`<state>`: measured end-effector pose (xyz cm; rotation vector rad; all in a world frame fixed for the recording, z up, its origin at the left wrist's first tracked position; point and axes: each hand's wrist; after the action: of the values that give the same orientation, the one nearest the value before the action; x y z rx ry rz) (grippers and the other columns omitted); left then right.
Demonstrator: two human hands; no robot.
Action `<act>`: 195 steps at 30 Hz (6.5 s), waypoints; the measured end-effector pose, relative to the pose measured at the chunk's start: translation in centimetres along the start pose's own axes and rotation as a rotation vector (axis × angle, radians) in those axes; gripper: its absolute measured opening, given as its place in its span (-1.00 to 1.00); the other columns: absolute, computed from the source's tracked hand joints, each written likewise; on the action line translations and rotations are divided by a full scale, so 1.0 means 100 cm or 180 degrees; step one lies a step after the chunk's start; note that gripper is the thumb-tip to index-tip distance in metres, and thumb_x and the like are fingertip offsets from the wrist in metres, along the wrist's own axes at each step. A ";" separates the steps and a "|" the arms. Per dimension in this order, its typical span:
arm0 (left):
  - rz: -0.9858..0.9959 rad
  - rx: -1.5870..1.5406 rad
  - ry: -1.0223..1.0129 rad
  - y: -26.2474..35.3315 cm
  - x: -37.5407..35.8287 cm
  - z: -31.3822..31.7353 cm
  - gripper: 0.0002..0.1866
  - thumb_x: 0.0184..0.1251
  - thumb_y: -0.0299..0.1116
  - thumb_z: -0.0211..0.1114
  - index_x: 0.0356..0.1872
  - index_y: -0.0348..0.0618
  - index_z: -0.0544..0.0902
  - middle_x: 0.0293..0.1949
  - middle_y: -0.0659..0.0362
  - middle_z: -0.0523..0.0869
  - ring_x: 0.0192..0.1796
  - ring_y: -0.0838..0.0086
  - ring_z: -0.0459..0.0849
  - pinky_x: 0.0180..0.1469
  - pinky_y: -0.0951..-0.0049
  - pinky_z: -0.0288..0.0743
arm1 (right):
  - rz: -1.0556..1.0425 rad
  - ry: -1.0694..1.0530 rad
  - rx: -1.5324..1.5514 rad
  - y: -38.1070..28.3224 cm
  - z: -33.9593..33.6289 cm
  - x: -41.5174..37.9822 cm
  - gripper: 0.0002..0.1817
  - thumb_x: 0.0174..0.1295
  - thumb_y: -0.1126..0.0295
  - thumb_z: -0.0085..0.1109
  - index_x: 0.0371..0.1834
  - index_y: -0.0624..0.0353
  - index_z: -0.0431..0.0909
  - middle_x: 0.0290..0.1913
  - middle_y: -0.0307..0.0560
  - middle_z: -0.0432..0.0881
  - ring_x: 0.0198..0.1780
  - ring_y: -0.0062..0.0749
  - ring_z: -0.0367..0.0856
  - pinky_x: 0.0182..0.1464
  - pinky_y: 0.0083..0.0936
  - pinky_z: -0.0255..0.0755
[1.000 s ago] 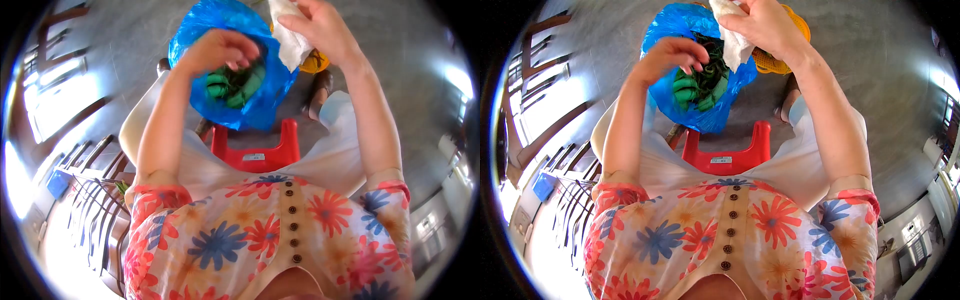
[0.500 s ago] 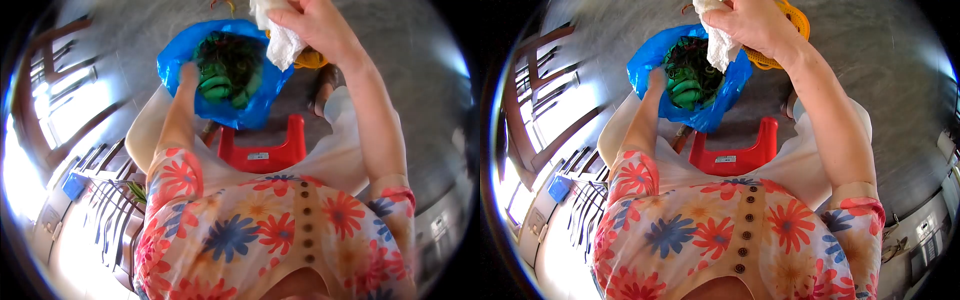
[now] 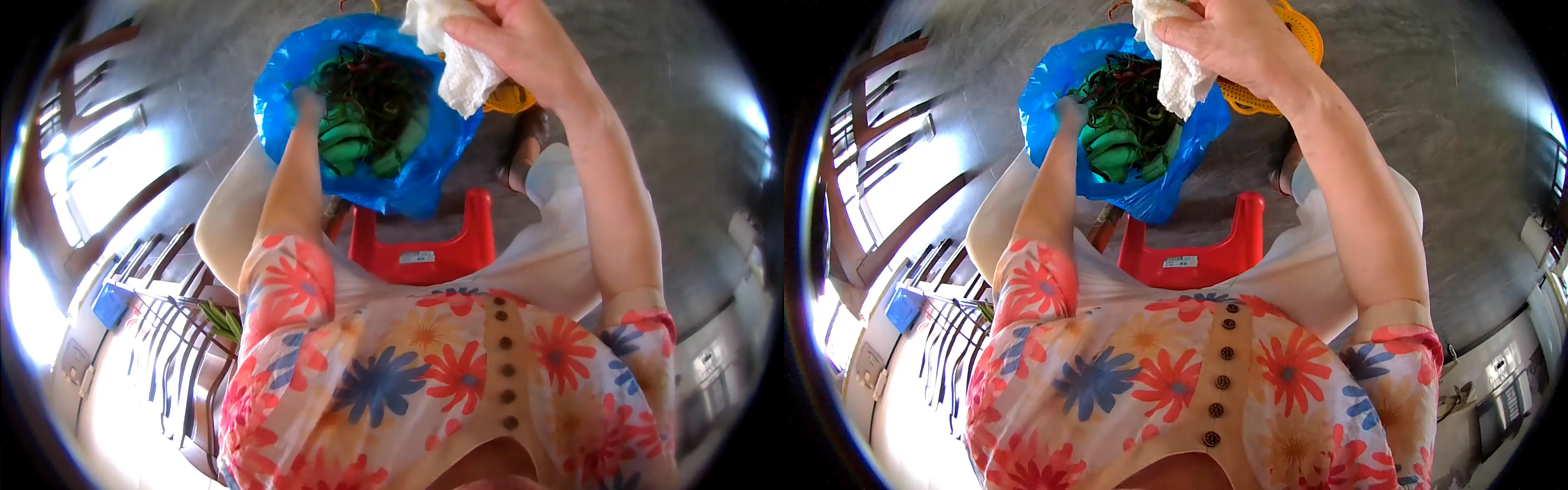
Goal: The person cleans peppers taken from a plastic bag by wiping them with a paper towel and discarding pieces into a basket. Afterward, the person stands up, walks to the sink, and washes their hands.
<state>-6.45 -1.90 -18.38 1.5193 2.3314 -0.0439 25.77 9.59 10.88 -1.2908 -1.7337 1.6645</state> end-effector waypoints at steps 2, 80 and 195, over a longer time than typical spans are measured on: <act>-0.0211 -0.0407 -0.0200 0.012 -0.011 -0.026 -0.77 -0.06 -0.45 0.29 -0.30 -0.27 0.64 -0.59 0.07 0.62 -0.52 0.29 0.58 -0.49 0.33 0.39 | -0.0065 -0.0009 0.0282 0.013 0.004 0.004 -0.80 0.11 0.43 0.08 -0.24 0.29 0.53 -0.48 -0.26 0.57 -0.45 -0.71 0.48 -0.40 -0.70 0.35; 0.1007 0.1617 -0.1537 0.047 -0.004 -0.047 -0.76 -0.07 -0.56 0.11 -0.31 -0.29 0.63 -0.28 -0.10 0.64 -0.18 0.03 0.61 -0.16 0.19 0.50 | -0.0019 -0.0389 0.0875 0.002 -0.018 -0.007 -0.74 0.26 0.31 0.04 -0.51 0.25 0.51 -0.62 -0.39 0.43 -0.57 -0.80 0.30 -0.55 -0.73 0.20; 0.0590 -0.4549 -0.0623 0.112 -0.055 -0.276 -0.74 0.28 -0.28 0.15 -0.20 -0.28 0.60 -0.50 0.18 0.59 -0.50 0.56 0.50 -0.45 0.58 0.31 | -0.0216 -0.1213 0.0150 0.015 0.063 -0.003 -0.65 0.29 0.16 -0.07 -0.27 0.27 0.52 -0.46 -0.23 0.55 -0.42 -0.61 0.44 -0.36 -0.60 0.36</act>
<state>-2.15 3.96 11.02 0.8329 1.3310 1.1646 21.30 5.65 8.30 -0.9247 -1.9071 1.9967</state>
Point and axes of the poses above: each hand's wrist, its own x-axis towards the middle knuckle, its own z-axis out of the palm, y = z × x
